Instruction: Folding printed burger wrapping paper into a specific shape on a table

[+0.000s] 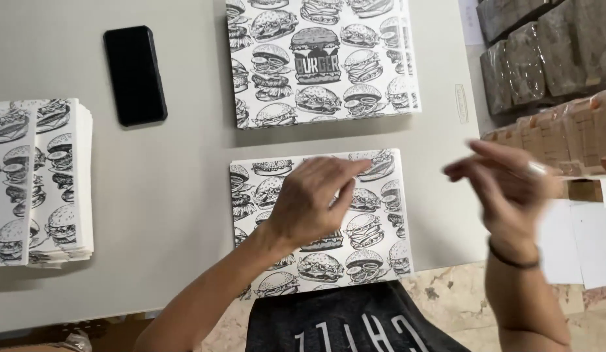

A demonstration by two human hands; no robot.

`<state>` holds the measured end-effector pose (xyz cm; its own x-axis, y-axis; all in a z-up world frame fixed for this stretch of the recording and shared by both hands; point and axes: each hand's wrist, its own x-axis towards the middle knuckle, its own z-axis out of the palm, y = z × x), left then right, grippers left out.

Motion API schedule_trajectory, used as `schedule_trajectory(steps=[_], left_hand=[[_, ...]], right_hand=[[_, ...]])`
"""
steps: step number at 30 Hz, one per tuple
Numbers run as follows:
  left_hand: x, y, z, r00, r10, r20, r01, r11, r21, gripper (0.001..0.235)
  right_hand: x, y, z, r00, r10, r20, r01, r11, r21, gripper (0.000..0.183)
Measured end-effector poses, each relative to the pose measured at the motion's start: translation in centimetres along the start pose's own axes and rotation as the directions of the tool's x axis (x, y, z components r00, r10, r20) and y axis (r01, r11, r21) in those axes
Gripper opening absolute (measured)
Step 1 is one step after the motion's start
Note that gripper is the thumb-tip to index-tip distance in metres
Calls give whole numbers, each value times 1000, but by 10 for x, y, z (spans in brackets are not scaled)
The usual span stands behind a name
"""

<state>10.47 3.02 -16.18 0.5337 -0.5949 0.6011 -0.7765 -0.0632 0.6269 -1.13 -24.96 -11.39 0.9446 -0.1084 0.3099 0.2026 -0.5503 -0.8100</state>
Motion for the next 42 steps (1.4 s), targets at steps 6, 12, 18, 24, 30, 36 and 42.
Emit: schedule_trajectory(steps=[6, 12, 18, 24, 30, 36, 42], left_hand=[[-14, -56, 27, 943, -275, 188, 156, 863, 480, 56], [-39, -85, 54, 992, -94, 86, 34, 846, 532, 36], [-39, -90, 53, 996, -43, 75, -3, 850, 528, 29], [-29, -82, 44, 989, -74, 126, 2, 866, 500, 28], [-22, -68, 38, 964, -162, 210, 34, 860, 509, 34], [-11, -45, 36, 880, -336, 335, 108, 828, 550, 46], [7, -38, 30, 793, -468, 390, 223, 819, 529, 49]], right_hand=[[22, 61, 61, 969, 198, -149, -165, 964, 207, 23], [14, 86, 74, 981, 192, -36, -189, 980, 59, 22], [14, 89, 73, 971, 238, -27, -237, 970, 56, 21], [17, 92, 70, 974, 217, -60, -215, 976, 36, 23], [14, 84, 70, 979, 175, -102, -177, 984, -17, 26], [-3, 77, 59, 998, -63, -21, 48, 900, -433, 34], [0, 66, 69, 994, -15, 107, 74, 814, -576, 47]])
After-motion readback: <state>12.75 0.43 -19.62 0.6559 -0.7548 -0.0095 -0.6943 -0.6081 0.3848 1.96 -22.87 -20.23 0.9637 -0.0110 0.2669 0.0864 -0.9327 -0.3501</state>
